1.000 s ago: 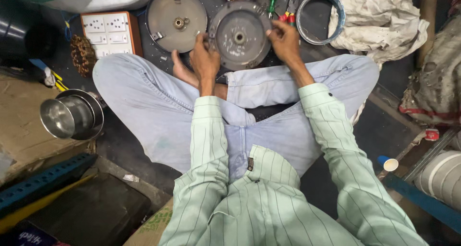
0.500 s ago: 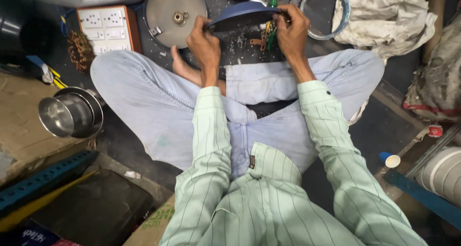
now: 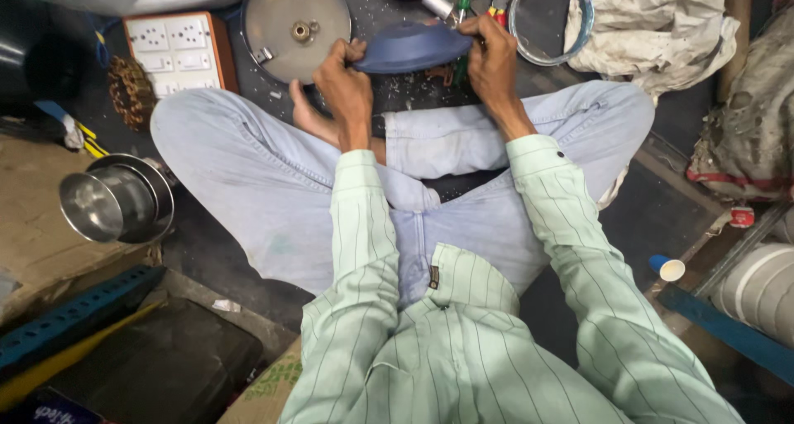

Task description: The person sits on the floor repairing a mixer grinder. They lift the motor housing off the base, handle the copper armature and shaft, unscrew components with a screwdriver, reposition the armature in the base, and wipe parts with a cloth while fitting the base plate back onto the housing.

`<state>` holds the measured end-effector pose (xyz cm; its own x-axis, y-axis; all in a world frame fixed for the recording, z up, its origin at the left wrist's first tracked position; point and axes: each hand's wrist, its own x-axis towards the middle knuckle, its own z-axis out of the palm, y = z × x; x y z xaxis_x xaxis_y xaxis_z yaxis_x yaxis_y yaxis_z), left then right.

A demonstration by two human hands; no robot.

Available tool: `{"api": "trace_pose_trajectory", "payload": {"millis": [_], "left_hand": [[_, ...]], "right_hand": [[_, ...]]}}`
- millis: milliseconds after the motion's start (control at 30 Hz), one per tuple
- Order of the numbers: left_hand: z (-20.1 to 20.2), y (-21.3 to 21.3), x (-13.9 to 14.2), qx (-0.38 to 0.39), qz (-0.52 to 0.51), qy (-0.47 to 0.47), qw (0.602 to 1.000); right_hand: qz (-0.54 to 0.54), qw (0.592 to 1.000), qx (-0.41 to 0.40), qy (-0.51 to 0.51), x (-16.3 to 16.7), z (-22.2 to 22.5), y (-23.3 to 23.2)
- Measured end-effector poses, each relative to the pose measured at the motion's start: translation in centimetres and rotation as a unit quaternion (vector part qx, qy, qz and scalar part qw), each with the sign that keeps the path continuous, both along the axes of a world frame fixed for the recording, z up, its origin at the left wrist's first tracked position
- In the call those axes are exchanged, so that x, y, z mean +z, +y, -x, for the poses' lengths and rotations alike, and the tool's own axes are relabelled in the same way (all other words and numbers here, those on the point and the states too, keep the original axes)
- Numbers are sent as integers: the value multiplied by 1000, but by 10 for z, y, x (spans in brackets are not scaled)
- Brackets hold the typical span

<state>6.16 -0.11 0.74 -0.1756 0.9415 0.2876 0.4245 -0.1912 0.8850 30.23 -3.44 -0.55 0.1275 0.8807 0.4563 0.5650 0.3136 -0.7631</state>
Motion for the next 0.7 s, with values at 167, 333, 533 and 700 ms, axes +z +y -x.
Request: {"api": "trace_pose_trajectory", "payload": {"millis": [167, 333, 533, 700], "left_hand": [[-2, -2, -1, 9, 20, 31, 999], [-1, -2, 2, -5, 17, -3, 1000], [-1, 0, 7, -1, -31, 7, 1000], [-1, -5, 7, 24, 10, 53, 998]], "right_hand": [[11, 999, 24, 26, -4, -1, -2], [18, 1000, 9, 20, -2, -2, -1], [12, 999, 20, 43, 1, 1, -2], [31, 998, 45, 30, -1, 0, -1]]}}
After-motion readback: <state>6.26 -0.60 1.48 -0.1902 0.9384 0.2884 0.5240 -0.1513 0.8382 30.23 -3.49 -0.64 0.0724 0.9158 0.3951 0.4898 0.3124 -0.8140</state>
